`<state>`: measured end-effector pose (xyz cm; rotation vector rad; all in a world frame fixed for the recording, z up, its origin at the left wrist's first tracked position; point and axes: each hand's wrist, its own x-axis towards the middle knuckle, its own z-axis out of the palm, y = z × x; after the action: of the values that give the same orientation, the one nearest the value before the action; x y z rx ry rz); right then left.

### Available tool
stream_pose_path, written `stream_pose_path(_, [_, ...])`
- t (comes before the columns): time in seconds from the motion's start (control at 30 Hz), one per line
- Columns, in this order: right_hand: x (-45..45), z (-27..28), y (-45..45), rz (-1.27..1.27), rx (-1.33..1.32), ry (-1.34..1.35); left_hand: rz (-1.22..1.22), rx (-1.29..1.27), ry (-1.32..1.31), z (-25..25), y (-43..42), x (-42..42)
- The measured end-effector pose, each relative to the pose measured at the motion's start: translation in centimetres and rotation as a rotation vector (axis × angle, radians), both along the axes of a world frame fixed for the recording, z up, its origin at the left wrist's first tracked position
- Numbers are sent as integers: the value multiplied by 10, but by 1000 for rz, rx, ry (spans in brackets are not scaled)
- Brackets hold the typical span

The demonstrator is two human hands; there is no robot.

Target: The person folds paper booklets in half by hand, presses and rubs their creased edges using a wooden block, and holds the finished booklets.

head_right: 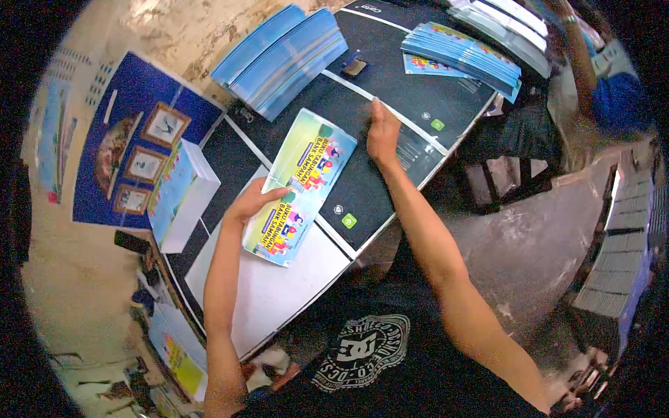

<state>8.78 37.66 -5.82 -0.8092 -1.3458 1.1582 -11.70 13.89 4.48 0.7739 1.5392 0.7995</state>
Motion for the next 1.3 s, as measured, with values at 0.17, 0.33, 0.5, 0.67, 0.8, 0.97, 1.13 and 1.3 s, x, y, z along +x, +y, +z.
stream_pose_path(0.17, [21,34,-15,1,62,-68,151,99,114,-2,-23,10])
stream_pose_path(0.33, [14,30,-14,52,165,-164,480,150,352,32,-90,10])
stream_pose_path(0.5, [13,37,-19,122,289,-477,807,141,692,93,-142,63])
stream_pose_path(0.67, [7,38,-23,185,313,-679,437,-63,783,62,-188,66])
stream_pose_path(0.8, [6,42,-28,208,438,-695,573,-80,233,21,-172,62])
stream_pose_path(0.97, [-1,28,-35,179,645,-785,819,20,-303,-35,-179,52])
stream_pose_path(1.13, [-19,37,-25,321,485,-730,860,118,-541,-40,-179,67])
stream_pose_path(1.3, [-73,71,19,269,363,-344,866,188,-614,-36,-176,77])
